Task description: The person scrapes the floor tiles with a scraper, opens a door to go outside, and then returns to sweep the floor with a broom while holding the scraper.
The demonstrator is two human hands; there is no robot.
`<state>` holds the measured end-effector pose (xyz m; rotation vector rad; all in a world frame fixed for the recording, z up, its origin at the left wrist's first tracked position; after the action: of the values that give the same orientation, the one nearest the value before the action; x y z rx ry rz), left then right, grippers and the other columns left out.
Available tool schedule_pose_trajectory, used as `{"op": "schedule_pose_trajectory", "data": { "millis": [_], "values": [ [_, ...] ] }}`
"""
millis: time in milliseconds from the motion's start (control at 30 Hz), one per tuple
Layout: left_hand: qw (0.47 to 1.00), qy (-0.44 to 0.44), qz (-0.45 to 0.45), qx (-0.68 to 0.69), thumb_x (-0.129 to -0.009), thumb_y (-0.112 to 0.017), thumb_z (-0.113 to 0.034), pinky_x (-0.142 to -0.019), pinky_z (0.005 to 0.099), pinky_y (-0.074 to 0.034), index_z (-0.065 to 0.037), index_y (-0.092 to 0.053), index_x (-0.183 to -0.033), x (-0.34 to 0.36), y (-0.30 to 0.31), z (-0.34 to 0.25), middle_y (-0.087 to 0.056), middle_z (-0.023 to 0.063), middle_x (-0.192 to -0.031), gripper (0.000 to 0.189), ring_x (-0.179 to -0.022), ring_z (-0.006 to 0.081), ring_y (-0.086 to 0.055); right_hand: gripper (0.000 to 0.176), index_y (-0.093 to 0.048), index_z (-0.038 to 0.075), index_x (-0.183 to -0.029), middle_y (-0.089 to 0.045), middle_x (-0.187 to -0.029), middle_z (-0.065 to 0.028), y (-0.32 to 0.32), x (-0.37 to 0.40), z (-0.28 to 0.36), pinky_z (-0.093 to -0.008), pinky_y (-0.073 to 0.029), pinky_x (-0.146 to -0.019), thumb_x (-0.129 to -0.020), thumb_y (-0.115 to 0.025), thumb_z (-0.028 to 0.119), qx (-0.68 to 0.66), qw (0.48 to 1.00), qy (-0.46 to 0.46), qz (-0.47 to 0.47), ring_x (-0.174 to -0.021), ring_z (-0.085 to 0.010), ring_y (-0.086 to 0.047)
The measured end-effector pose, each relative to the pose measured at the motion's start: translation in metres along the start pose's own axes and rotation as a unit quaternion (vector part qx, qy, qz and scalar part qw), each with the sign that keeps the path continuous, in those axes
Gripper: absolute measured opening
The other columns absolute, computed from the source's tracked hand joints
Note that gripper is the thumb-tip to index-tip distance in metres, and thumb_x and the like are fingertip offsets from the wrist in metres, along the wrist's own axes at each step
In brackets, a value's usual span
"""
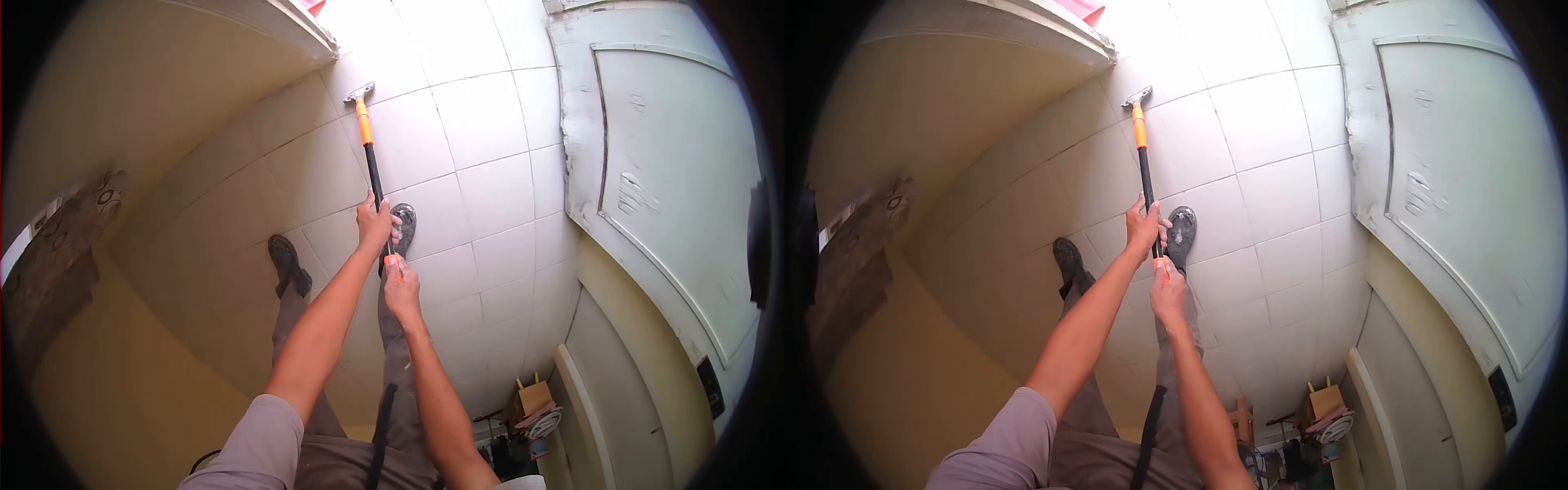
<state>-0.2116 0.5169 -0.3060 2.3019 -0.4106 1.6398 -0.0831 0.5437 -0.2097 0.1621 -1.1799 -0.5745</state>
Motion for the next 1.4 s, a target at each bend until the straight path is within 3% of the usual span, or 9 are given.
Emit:
{"op": "schedule_pose_trajectory", "data": {
  "millis": [267, 367, 467, 533, 600, 733, 800, 1033, 1400],
  "values": [
    [0.999, -0.038, -0.027, -0.021, -0.106, -0.05, -0.02, -0.036, 0.036, -0.049, -0.006, -0.015, -0.164, -0.04, 0.001, -0.025, -0.067, 0.0158, -0.071, 0.069, -0.041, 0.0191, -0.056, 0.047, -0.064, -0.002, -0.129, -0.07, -0.104, -0.0266, -0.004, -0.043, 0.03, -0.0459, -0.05, -0.092, -0.107, -0.048, 0.037, -0.001, 1.0, -0.007, 0.019, -0.1, -0.0474, -0.065],
    [1.0, -0.02, -0.012, -0.02, -0.106, -0.049, -0.02, -0.036, 0.0359, -0.049, -0.007, -0.015, -0.164, -0.023, -0.004, -0.008, -0.067, 0.016, -0.071, 0.069, -0.041, 0.0193, -0.056, 0.049, -0.066, 0.0, -0.128, -0.072, -0.091, -0.0201, 0.002, -0.027, 0.011, -0.042, -0.054, -0.078, -0.107, -0.05, 0.04, -0.004, 0.999, 0.033, -0.011, -0.08, -0.0357, -0.068],
    [0.988, 0.05, 0.144, 0.013, -0.108, -0.052, -0.04, -0.067, 0.0376, -0.061, -0.012, -0.016, -0.165, 0.018, -0.017, 0.002, -0.072, 0.0158, -0.096, 0.073, -0.072, 0.0207, -0.07, 0.05, -0.066, 0.003, -0.132, -0.066, -0.076, -0.0091, 0.028, -0.008, -0.025, -0.0331, -0.049, -0.053, -0.107, -0.05, 0.044, -0.162, 0.986, -0.036, 0.013, -0.056, -0.0171, -0.058],
    [0.973, 0.013, 0.229, -0.012, -0.108, -0.051, -0.045, -0.088, 0.0391, -0.058, -0.015, -0.024, -0.164, 0.032, -0.01, 0.031, -0.07, 0.0141, -0.116, 0.07, -0.097, 0.0209, -0.069, 0.049, -0.063, 0.007, -0.136, -0.054, -0.067, 0.0003, 0.078, 0.001, -0.022, -0.0239, -0.034, -0.04, -0.108, -0.051, 0.045, -0.215, 0.971, -0.103, 0.008, -0.046, -0.0047, -0.043],
    [0.966, 0.023, 0.251, -0.053, -0.108, -0.05, -0.047, -0.098, 0.0381, -0.052, -0.013, -0.03, -0.163, 0.068, 0.011, 0.053, -0.068, 0.0105, -0.126, 0.067, -0.106, 0.0185, -0.064, 0.046, -0.064, 0.007, -0.131, -0.051, -0.064, 0.0015, 0.13, -0.012, -0.021, -0.0233, -0.033, -0.038, -0.108, -0.051, 0.044, -0.193, 0.968, -0.157, -0.022, -0.044, -0.0061, -0.044],
    [0.971, 0.041, 0.205, -0.115, -0.107, -0.056, -0.035, -0.091, 0.0337, -0.055, -0.007, -0.042, -0.157, 0.132, 0.055, 0.105, -0.07, 0.0094, -0.12, 0.059, -0.102, 0.016, -0.066, 0.043, -0.064, 0.004, -0.118, -0.05, -0.063, 0.0003, 0.205, -0.083, -0.002, -0.024, -0.032, -0.036, -0.109, -0.048, 0.043, -0.149, 0.981, -0.114, -0.05, -0.043, -0.0068, -0.043],
    [0.974, 0.056, 0.185, -0.116, -0.106, -0.058, -0.03, -0.087, 0.0318, -0.056, -0.006, -0.045, -0.154, 0.155, 0.072, 0.129, -0.071, 0.0089, -0.117, 0.055, -0.099, 0.015, -0.067, 0.047, -0.064, -0.001, -0.123, -0.051, -0.063, -0.0002, 0.235, -0.119, 0.015, -0.0281, -0.037, -0.038, -0.109, -0.048, 0.041, -0.109, 0.987, -0.102, -0.053, -0.044, -0.0091, -0.046],
    [0.991, 0.07, 0.101, -0.059, -0.105, -0.06, -0.021, -0.078, 0.0279, -0.057, -0.003, -0.053, -0.147, 0.189, 0.081, 0.125, -0.072, 0.0098, -0.11, 0.047, -0.091, 0.0139, -0.069, 0.046, -0.059, 0.0, -0.135, -0.045, -0.059, 0.0018, 0.318, -0.138, 0.085, -0.0274, -0.032, -0.038, -0.107, -0.048, 0.034, -0.015, 0.993, -0.107, -0.048, -0.044, -0.0084, -0.038],
    [0.992, 0.073, 0.085, -0.062, -0.105, -0.06, -0.018, -0.079, 0.0305, -0.059, 0.0, -0.053, -0.146, 0.19, 0.061, 0.116, -0.072, 0.0131, -0.111, 0.045, -0.092, 0.0176, -0.07, 0.049, -0.055, -0.004, -0.138, -0.045, -0.059, 0.0023, 0.339, -0.181, 0.142, -0.0284, -0.032, -0.039, -0.107, -0.048, 0.032, -0.008, 0.994, -0.104, -0.017, -0.043, -0.0088, -0.036]
  ]
}}
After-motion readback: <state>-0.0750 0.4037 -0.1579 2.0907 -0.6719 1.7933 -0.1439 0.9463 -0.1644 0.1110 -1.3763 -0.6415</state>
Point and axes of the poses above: each hand's wrist, its own x-axis away from the middle knuckle, its own y-axis out of the back of the hand, z = x × y, the point moved 6 cm from there along -x, towards the middle knuckle
